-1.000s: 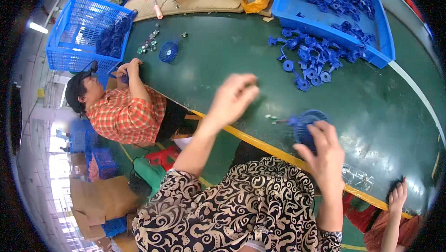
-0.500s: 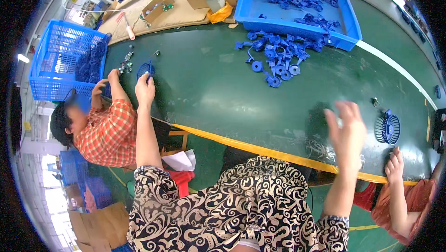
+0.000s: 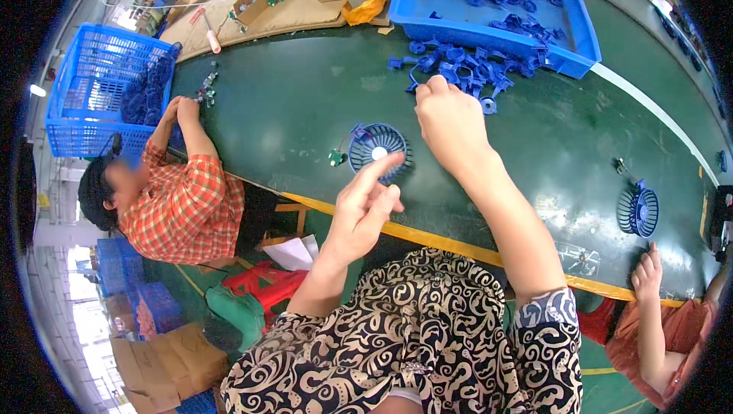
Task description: The person assembles small fans by taking plastic components from a tray and attaching them onto the fan cages by hand before setting the assembled fans down on the table.
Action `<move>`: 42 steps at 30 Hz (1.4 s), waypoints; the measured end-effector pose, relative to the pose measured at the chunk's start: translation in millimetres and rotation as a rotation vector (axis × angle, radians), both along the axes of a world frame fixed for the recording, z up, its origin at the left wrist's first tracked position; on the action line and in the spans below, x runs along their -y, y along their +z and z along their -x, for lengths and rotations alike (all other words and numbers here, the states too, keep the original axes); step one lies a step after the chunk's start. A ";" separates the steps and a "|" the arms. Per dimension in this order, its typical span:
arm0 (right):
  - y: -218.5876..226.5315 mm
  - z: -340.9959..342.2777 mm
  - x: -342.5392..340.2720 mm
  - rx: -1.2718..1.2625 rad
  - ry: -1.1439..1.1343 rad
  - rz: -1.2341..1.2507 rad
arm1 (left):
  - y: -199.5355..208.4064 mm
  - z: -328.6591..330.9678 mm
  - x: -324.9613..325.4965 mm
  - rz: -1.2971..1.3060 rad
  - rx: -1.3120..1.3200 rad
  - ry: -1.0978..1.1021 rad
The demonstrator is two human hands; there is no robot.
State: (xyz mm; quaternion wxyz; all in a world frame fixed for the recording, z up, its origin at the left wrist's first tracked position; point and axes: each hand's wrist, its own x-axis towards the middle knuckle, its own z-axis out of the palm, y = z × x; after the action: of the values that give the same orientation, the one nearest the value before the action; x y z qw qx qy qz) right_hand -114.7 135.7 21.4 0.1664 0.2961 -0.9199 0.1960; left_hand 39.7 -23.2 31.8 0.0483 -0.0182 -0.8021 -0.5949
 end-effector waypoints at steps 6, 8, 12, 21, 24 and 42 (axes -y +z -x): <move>-9.3 8.1 5.8 0.116 -0.057 -0.205 | -1.6 1.6 24.2 0.066 -0.157 0.192; -8.1 5.0 3.6 0.107 -0.052 -0.198 | -7.1 2.7 38.2 0.182 -0.183 0.264; 0.9 1.4 -3.8 0.255 -0.038 -0.208 | -5.7 20.2 51.1 0.445 -0.325 0.315; 30.6 -55.3 -29.2 0.364 -0.194 -0.163 | -16.4 41.8 66.8 0.777 -0.160 0.174; 7.1 -74.3 -65.4 0.254 -0.264 0.055 | -12.2 34.5 64.8 0.773 -0.153 0.211; -4.2 -109.5 -143.7 0.379 -0.437 0.192 | -27.8 10.0 24.6 0.313 0.038 0.193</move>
State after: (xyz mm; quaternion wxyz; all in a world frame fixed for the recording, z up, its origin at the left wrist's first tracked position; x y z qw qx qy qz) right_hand -5.2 279.4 17.2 0.0571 0.0320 -0.9538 0.2933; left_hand 29.7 -47.8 4.0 0.0866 0.0627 -0.8837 -0.4556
